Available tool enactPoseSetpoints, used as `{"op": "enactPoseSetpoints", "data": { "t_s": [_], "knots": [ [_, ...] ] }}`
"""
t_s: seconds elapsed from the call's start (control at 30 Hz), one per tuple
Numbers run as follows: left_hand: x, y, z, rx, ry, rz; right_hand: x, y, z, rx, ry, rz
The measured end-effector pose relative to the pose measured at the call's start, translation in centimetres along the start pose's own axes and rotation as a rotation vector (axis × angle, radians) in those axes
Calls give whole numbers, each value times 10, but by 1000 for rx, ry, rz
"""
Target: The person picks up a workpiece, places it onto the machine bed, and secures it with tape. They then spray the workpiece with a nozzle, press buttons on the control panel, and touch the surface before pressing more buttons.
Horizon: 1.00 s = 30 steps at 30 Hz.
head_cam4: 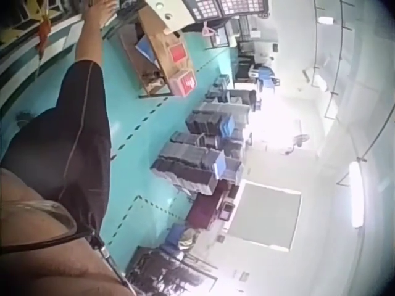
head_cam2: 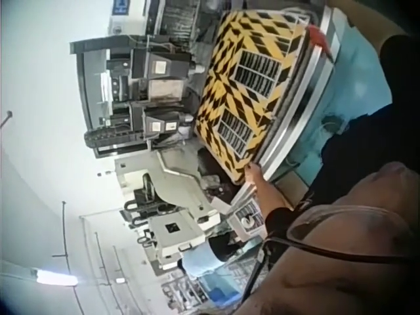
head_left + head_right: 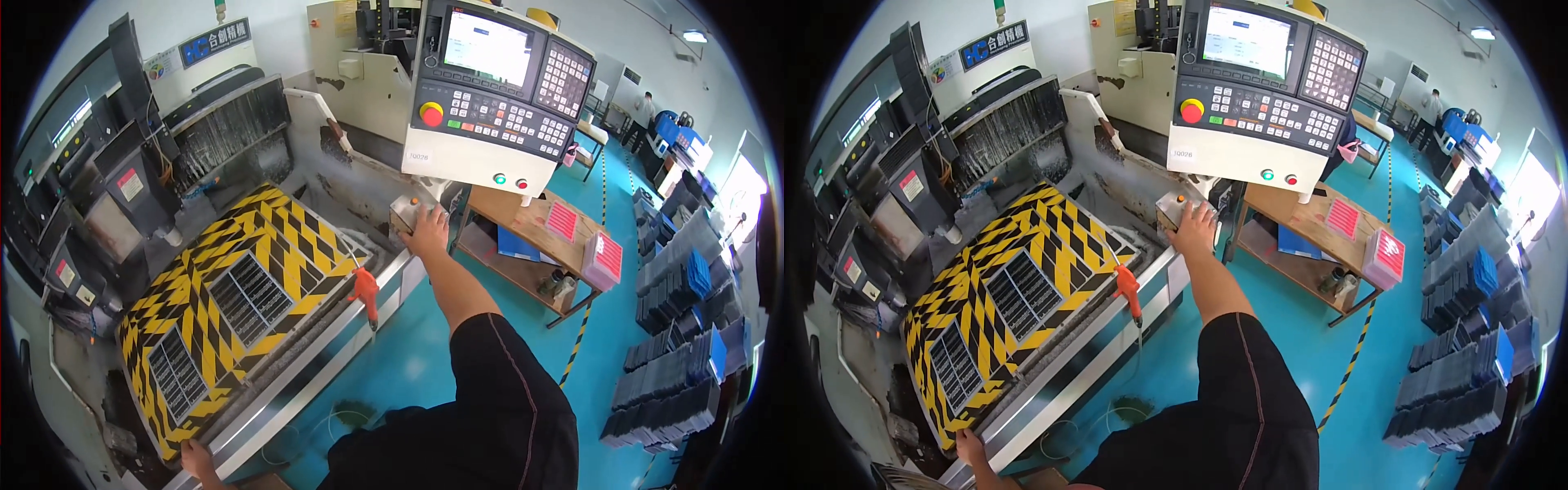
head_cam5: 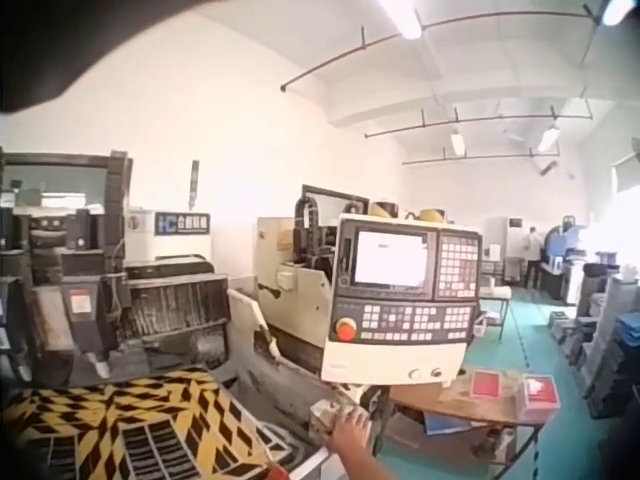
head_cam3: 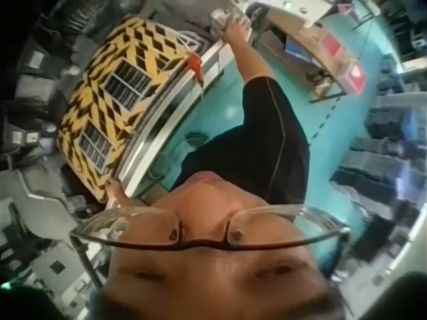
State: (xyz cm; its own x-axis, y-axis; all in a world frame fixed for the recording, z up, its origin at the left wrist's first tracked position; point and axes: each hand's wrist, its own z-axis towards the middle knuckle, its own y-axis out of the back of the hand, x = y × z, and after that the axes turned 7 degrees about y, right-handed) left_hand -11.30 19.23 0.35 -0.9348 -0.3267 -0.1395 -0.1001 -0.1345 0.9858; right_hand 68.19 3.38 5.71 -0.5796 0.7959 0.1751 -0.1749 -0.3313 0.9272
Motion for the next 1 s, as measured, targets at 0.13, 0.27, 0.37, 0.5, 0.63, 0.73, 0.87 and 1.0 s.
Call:
{"op": "enactPoseSetpoints", "data": {
  "t_s": [0.13, 0.27, 0.37, 0.5, 0.63, 0.73, 0.87, 1.0],
  "knots": [
    [3, -5, 8, -27, 6, -19, -20, 29, 59, -226, 199, 204],
    [5, -1, 6, -17, -2, -17, -29, 136, 120, -529, 228, 303],
    [1, -9, 1, -152, -25, -48, -27, 177, 127, -278, 127, 251],
    [4, -7, -2, -164, -39, -67, -34, 163, 134, -296, 109, 467],
    [-3, -7, 4, -198, -82, -88, -49, 158, 129, -321, 81, 460],
    [4, -15, 8, -232, -98, -131, -37, 154, 127, -330, 31, 731],
    [21, -9, -9, -197, -72, -200, -5, 57, 94, -471, 17, 681],
    [-23, -5, -4, -58, 31, -241, -10, -83, 7, -121, 332, 51]
  ]
}}
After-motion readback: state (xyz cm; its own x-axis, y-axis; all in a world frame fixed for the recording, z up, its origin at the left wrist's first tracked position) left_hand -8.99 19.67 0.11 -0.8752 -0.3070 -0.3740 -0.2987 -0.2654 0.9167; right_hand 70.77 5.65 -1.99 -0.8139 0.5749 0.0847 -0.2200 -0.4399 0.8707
